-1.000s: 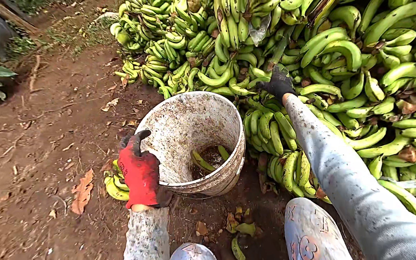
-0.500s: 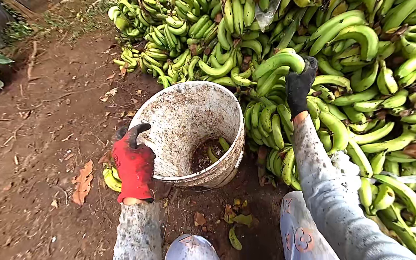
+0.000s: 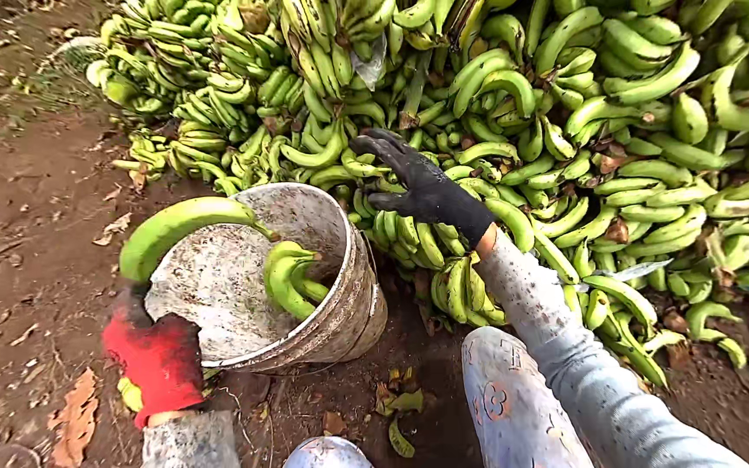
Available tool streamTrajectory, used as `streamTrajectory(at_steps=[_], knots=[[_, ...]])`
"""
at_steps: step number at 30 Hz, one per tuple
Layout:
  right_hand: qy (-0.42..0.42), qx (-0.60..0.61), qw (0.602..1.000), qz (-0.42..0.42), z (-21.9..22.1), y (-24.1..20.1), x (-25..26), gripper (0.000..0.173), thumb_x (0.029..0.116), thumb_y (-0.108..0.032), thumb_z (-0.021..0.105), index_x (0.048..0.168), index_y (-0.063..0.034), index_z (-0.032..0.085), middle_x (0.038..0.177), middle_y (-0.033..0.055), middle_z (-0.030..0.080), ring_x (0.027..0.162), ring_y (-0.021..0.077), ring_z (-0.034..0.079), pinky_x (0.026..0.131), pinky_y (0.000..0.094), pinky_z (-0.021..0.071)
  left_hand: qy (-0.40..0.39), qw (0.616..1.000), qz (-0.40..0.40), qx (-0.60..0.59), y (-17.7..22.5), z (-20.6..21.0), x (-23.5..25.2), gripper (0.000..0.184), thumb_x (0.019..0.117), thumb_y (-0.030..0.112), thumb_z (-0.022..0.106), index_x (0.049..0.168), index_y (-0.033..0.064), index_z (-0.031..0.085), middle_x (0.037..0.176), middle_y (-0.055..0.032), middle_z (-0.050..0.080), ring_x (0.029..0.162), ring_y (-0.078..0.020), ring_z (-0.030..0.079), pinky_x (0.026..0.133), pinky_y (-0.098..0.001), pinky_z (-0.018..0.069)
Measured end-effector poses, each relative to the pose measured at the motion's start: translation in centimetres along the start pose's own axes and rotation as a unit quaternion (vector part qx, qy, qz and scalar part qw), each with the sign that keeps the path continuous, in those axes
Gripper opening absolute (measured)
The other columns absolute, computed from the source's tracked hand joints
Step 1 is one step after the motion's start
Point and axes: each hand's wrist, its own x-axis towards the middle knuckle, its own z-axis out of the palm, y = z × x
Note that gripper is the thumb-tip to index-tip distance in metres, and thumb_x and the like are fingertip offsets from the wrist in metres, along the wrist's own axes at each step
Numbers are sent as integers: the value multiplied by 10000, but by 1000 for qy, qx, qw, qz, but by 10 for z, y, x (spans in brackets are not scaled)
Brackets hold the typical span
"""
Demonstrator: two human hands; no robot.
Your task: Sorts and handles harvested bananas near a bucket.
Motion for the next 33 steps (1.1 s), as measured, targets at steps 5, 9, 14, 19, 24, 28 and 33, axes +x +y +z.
streamTrajectory(at_steps=[5, 9, 14, 19, 24, 28, 33], knots=[[-31, -262, 894, 361, -67, 166, -89, 698, 778, -142, 820, 1434, -207, 590, 1579, 158, 440, 1420, 511, 377, 988, 798, 368, 10, 1000, -4, -6, 3, 6, 1, 564, 942, -117, 510, 1482, 47, 500, 1485, -258, 511, 1383, -413, 490, 1141, -616, 356], [-34, -218, 930, 295, -62, 199, -108, 264, 976, -119, 625, 1215, -94, 734, 1369, 174, 645, 1321, 375, 573, 1121, 603, 422, 27, 993, 119, -8, -49, 16, 21, 544, 888, 4, 519, 1423, 100, 553, 1340, -300, 589, 1198, -492, 594, 934, -716, 462], [66, -239, 920, 304, -72, 93, -105, 308, 1031, -103, 484, 1272, 10, 639, 1223, 260, 674, 1171, 422, 649, 1038, 580, 478, 24, 995, 98, -20, -36, 12, 12, 549, 898, -27, 510, 1430, 98, 558, 1376, -291, 581, 1250, -487, 573, 994, -710, 434], [327, -152, 932, -43, -57, -36, -61, 259, 944, -11, 562, 1144, 71, 706, 1069, 196, 739, 923, 249, 735, 845, 366, 597, 17, 993, 116, -13, -62, 18, 30, 566, 869, 0, 555, 1420, 129, 562, 1315, -296, 606, 1177, -492, 603, 923, -732, 456], [71, 1, 996, -55, -39, -44, -37, 497, 932, 16, 618, 1427, -8, 584, 1463, 174, 581, 1306, 258, 608, 1065, 366, 522, 44, 995, 77, -38, -74, 25, 33, 635, 888, 38, 585, 1505, 124, 465, 1408, -242, 574, 1284, -426, 566, 1029, -665, 452], [-14, -216, 896, 388, -47, 122, -103, 745, 824, -107, 766, 1513, -102, 484, 1541, 221, 465, 1402, 458, 450, 1066, 701, 407, 57, 998, 41, -5, -74, 28, 33, 517, 933, 61, 586, 1438, -3, 496, 1381, -329, 556, 1283, -497, 545, 1037, -696, 423], [-112, -238, 818, 512, -18, 152, -160, 697, 878, -413, 749, 1420, -23, 548, 1423, 275, 550, 1348, 468, 503, 1029, 719, 409, 43, 996, 71, -25, -62, 24, 26, 607, 899, 55, 590, 1492, 77, 464, 1385, -298, 568, 1271, -475, 563, 1024, -693, 436]])
